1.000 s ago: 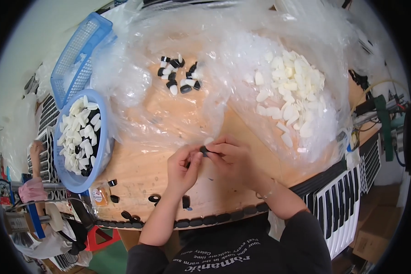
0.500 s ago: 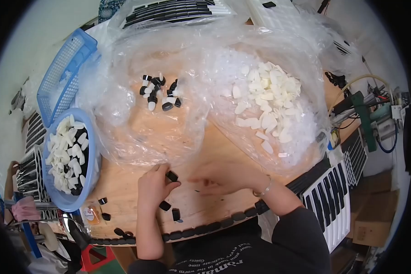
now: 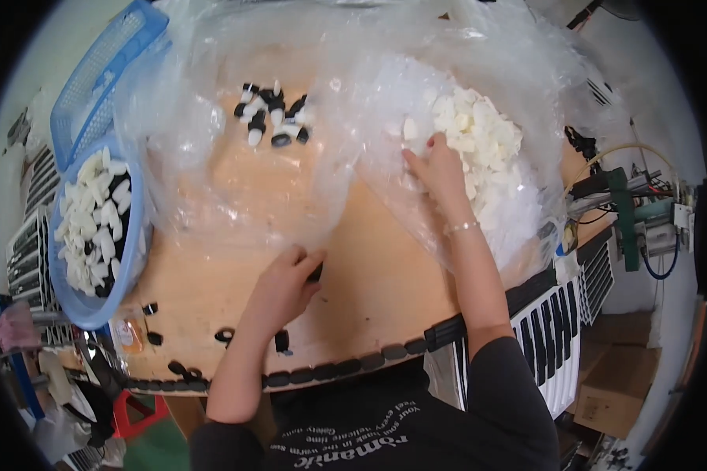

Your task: Manually assembling small plastic parts by inserting a white rectangular piece into a black circular housing.

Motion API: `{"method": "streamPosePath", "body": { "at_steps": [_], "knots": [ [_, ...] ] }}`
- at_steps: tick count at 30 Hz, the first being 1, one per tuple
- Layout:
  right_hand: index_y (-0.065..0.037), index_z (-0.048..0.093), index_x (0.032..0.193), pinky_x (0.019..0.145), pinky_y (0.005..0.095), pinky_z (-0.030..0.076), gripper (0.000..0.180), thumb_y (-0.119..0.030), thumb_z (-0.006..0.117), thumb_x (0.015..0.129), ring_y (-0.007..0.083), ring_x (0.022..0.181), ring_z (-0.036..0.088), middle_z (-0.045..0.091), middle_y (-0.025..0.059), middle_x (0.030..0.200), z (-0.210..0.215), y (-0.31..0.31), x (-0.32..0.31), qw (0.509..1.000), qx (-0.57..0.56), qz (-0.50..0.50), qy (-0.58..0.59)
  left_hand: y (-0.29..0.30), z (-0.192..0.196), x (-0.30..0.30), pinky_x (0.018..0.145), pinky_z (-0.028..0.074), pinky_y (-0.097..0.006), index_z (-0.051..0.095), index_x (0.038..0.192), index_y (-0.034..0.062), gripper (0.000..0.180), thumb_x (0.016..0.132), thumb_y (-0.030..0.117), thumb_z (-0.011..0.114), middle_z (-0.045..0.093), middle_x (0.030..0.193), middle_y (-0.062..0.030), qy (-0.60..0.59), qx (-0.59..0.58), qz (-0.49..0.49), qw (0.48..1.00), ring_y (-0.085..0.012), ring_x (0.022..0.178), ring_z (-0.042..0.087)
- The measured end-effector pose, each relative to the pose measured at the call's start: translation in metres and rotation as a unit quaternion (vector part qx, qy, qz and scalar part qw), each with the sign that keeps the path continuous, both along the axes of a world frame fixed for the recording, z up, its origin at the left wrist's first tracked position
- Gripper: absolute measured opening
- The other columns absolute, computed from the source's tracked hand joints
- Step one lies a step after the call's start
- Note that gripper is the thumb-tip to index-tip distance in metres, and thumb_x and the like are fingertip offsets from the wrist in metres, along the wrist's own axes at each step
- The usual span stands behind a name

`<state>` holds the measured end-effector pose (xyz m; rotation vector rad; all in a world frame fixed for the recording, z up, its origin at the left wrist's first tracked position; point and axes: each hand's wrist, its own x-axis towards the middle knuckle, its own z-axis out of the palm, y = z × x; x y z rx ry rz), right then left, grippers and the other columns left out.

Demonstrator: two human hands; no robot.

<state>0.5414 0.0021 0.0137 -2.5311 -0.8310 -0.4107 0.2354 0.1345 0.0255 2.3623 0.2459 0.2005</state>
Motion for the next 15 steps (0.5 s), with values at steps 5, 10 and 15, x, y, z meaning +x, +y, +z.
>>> {"method": "streamPosePath", "body": {
  "at_steps": [5, 10, 15],
  "knots": [
    [-0.001, 0.056, 0.105, 0.055, 0.0326, 0.048, 0.039, -0.015, 0.074, 0.073, 0.0223, 0.057, 0.061, 0.063, 0.0149, 0.068, 0.021, -0.004, -0.006, 0.985, 0.047, 0.029, 0.161, 0.002, 0.000, 0.005, 0.074, 0.048, -0.039, 0.053, 0.120, 0.0039, 0.059, 0.066, 0.003, 0.075, 0.057, 0.096, -0.0157, 0.005, -0.049, 0.060, 0.997, -0.0329, 0.084, 0.058],
    [0.002, 0.062, 0.108, 0.056, 0.0246, 0.048, 0.030, -0.007, 0.070, 0.080, 0.0097, 0.062, 0.060, 0.065, 0.0067, 0.075, 0.050, -0.008, -0.049, 0.948, 0.214, 0.079, 0.222, 0.002, -0.003, 0.001, 0.073, 0.048, -0.038, 0.055, 0.114, 0.0048, 0.051, 0.067, 0.000, 0.074, 0.056, 0.095, -0.0145, -0.010, -0.056, 0.039, 0.998, -0.0319, 0.082, 0.057],
    [0.000, 0.063, 0.096, 0.066, 0.0208, 0.051, 0.010, -0.003, 0.065, 0.086, 0.0088, 0.069, 0.063, 0.068, 0.0056, 0.084, 0.024, 0.007, -0.119, 0.749, 0.359, 0.217, 0.513, 0.005, -0.020, 0.002, 0.068, 0.049, -0.035, 0.057, 0.108, 0.0041, 0.044, 0.067, -0.003, 0.072, 0.055, 0.094, -0.0134, -0.055, -0.064, 0.040, 0.996, -0.0287, 0.077, 0.058]
  ]
}}
